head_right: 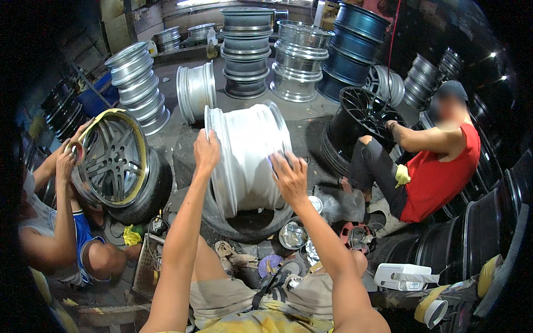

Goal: The person sits on the floor and uses a purple abrasive pad to polish the outer surface of a white wheel rim. They repeatedly rub the rim's surface, rotate it to access different areas, and occasionally dip the pad into a small container of compound. Other workers are visible in the background performing similar tasks.

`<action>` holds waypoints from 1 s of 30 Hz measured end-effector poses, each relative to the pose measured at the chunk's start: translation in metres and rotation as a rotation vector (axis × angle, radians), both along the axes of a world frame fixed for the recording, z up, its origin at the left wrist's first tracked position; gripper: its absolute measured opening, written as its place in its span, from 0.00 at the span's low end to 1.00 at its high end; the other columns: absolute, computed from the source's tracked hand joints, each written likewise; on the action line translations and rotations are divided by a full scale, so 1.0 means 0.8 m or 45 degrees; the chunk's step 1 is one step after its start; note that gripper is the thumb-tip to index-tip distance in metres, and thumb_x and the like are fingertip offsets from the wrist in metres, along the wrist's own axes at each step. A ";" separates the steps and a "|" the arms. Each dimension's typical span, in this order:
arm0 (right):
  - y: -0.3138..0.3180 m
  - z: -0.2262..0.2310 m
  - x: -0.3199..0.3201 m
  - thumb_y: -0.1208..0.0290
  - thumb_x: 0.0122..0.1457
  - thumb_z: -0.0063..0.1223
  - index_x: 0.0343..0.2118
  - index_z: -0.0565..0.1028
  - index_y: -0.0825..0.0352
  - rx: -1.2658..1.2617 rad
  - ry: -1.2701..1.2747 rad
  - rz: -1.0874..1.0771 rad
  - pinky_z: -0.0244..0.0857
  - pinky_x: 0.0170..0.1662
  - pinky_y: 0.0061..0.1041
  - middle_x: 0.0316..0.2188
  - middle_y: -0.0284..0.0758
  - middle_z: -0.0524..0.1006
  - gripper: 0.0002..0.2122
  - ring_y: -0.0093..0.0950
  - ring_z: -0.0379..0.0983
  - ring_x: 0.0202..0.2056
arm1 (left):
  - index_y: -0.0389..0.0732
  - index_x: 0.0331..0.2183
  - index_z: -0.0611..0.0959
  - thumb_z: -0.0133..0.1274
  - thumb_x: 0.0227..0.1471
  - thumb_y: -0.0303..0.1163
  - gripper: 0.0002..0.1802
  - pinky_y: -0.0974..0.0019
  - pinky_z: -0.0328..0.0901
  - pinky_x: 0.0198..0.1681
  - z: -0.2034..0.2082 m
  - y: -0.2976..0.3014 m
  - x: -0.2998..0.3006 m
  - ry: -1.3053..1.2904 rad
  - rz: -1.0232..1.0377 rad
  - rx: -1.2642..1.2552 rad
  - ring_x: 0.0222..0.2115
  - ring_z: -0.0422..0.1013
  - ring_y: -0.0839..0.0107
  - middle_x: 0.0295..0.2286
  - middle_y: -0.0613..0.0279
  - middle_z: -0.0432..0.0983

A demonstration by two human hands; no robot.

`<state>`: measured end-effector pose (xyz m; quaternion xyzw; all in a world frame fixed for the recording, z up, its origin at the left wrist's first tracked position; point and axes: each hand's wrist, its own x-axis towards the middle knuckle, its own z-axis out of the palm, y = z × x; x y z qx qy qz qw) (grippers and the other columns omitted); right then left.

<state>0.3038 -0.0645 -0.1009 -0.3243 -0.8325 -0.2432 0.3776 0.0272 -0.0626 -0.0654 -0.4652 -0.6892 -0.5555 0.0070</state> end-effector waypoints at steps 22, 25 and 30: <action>0.055 0.055 -0.050 0.68 0.50 0.65 0.53 0.80 0.56 -0.143 0.093 -0.223 0.56 0.59 0.43 0.52 0.25 0.76 0.24 0.33 0.65 0.58 | 0.31 0.32 0.74 0.47 0.64 0.35 0.15 0.38 0.63 0.43 0.007 0.006 0.006 -0.007 -0.021 -0.039 0.38 0.72 0.34 0.33 0.35 0.76; -0.007 -0.005 -0.016 0.69 0.51 0.64 0.53 0.80 0.56 -0.061 0.153 -0.157 0.56 0.59 0.43 0.52 0.25 0.76 0.23 0.33 0.65 0.58 | 0.31 0.33 0.74 0.47 0.64 0.35 0.15 0.38 0.64 0.43 0.001 0.000 0.004 0.019 0.017 -0.032 0.39 0.72 0.34 0.34 0.35 0.76; 0.048 0.041 -0.036 0.69 0.51 0.64 0.53 0.80 0.56 -0.122 0.107 -0.152 0.56 0.58 0.44 0.50 0.26 0.77 0.23 0.35 0.65 0.57 | 0.32 0.35 0.76 0.46 0.65 0.37 0.16 0.38 0.65 0.44 0.002 0.006 0.007 0.005 0.022 -0.020 0.40 0.73 0.33 0.34 0.34 0.78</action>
